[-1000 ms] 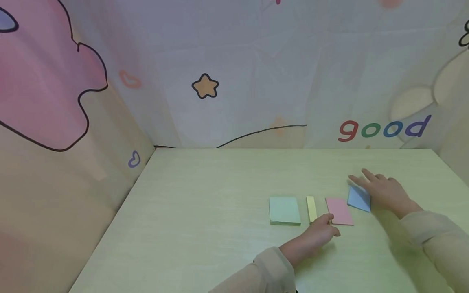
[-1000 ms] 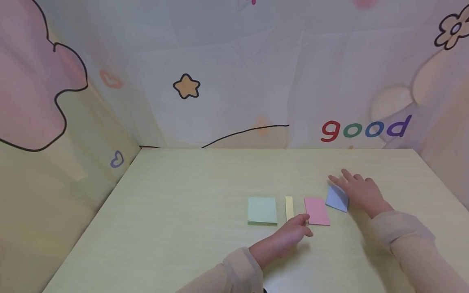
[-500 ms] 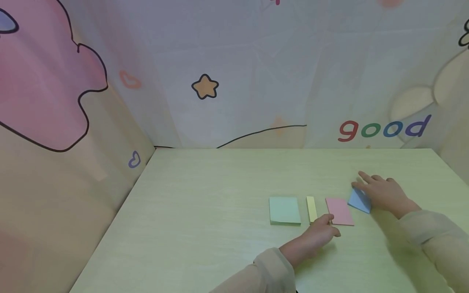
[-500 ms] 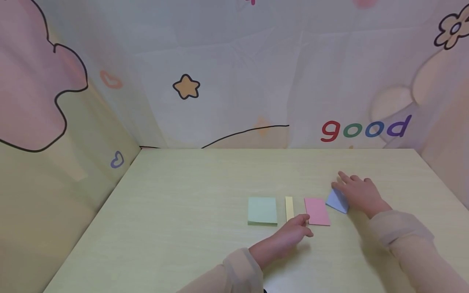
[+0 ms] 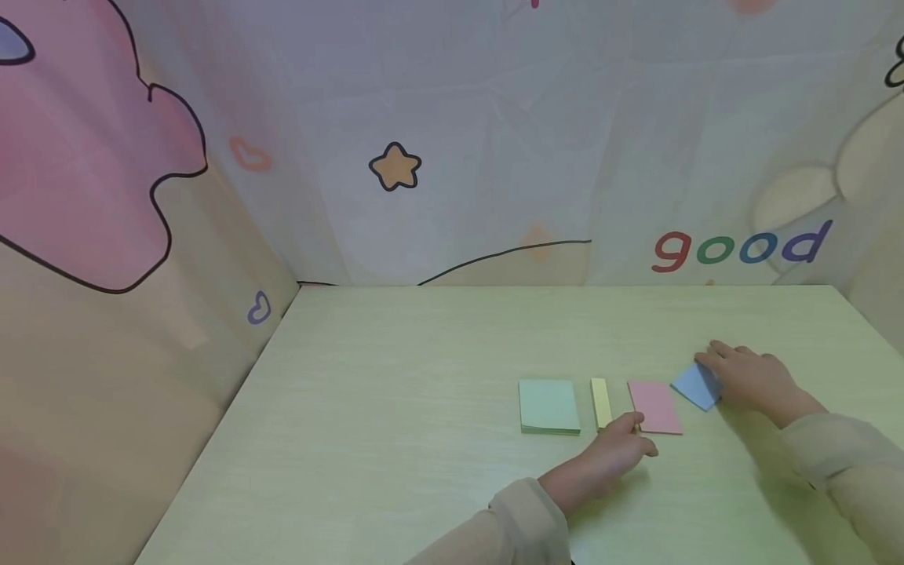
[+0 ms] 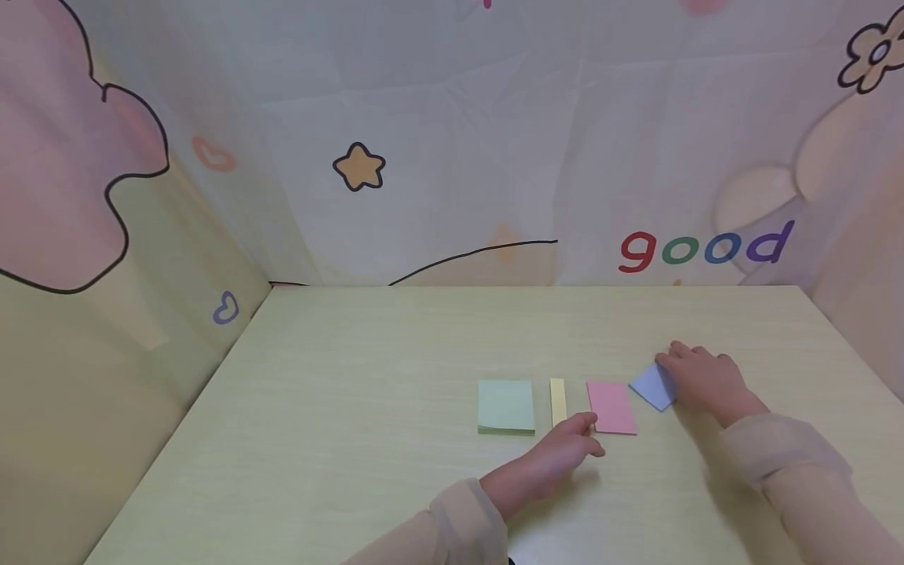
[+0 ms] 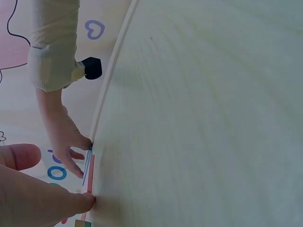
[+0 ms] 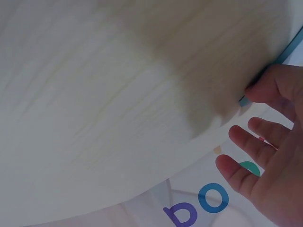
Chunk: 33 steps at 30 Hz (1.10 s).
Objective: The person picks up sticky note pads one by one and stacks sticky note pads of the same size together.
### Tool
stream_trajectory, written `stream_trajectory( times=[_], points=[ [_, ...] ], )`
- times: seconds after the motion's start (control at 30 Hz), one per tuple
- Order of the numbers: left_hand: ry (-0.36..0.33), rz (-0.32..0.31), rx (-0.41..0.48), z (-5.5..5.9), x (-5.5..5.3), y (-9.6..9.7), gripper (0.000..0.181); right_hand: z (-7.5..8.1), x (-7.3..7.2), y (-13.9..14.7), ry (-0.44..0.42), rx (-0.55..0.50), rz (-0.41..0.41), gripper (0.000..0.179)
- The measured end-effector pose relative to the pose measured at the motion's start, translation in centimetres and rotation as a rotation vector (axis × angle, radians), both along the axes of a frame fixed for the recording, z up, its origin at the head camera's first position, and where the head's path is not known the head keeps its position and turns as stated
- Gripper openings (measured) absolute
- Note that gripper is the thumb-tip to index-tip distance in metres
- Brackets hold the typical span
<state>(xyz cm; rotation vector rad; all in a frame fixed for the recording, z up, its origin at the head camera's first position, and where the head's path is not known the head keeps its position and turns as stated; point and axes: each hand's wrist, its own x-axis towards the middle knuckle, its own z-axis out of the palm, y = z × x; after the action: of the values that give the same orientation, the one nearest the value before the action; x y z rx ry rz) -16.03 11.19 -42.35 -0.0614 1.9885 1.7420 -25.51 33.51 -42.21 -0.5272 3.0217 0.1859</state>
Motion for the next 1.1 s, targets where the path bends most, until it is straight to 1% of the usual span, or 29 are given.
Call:
stream_trajectory(
  times=[0.13,0.23,0.43,0.67,0.83,0.93,1.03,1.1],
  points=[
    [-0.001,0.005,0.003,-0.1,0.0,0.1,0.049,0.0,0.0,-0.1,-0.047,-0.008,-0.030,0.047],
    [0.000,0.007,-0.006,-0.2,0.0,0.1,0.049,0.0,0.1,-0.1,-0.066,-0.009,-0.036,0.047],
    [0.001,0.004,-0.005,-0.3,-0.1,0.1,0.049,0.0,0.2,0.0,-0.070,-0.016,-0.022,0.046],
    [-0.001,0.003,-0.002,-0.2,-0.1,0.0,0.048,0.1,0.5,0.1,-0.067,-0.063,0.006,0.040],
    [0.002,0.003,-0.009,-0.2,-0.1,0.1,0.048,0.3,1.0,0.0,-0.076,-0.096,-0.029,0.050],
    [0.001,0.006,-0.012,-0.1,0.0,0.1,0.048,0.6,1.3,-0.3,-0.060,-0.110,-0.024,0.057],
    [-0.002,0.007,-0.011,-0.1,0.0,0.1,0.048,0.6,1.6,-0.5,-0.016,-0.110,0.021,0.056],
    [-0.004,0.008,-0.011,0.0,0.0,0.1,0.047,0.5,1.7,-0.7,-0.001,-0.107,0.039,0.055]
  ],
)
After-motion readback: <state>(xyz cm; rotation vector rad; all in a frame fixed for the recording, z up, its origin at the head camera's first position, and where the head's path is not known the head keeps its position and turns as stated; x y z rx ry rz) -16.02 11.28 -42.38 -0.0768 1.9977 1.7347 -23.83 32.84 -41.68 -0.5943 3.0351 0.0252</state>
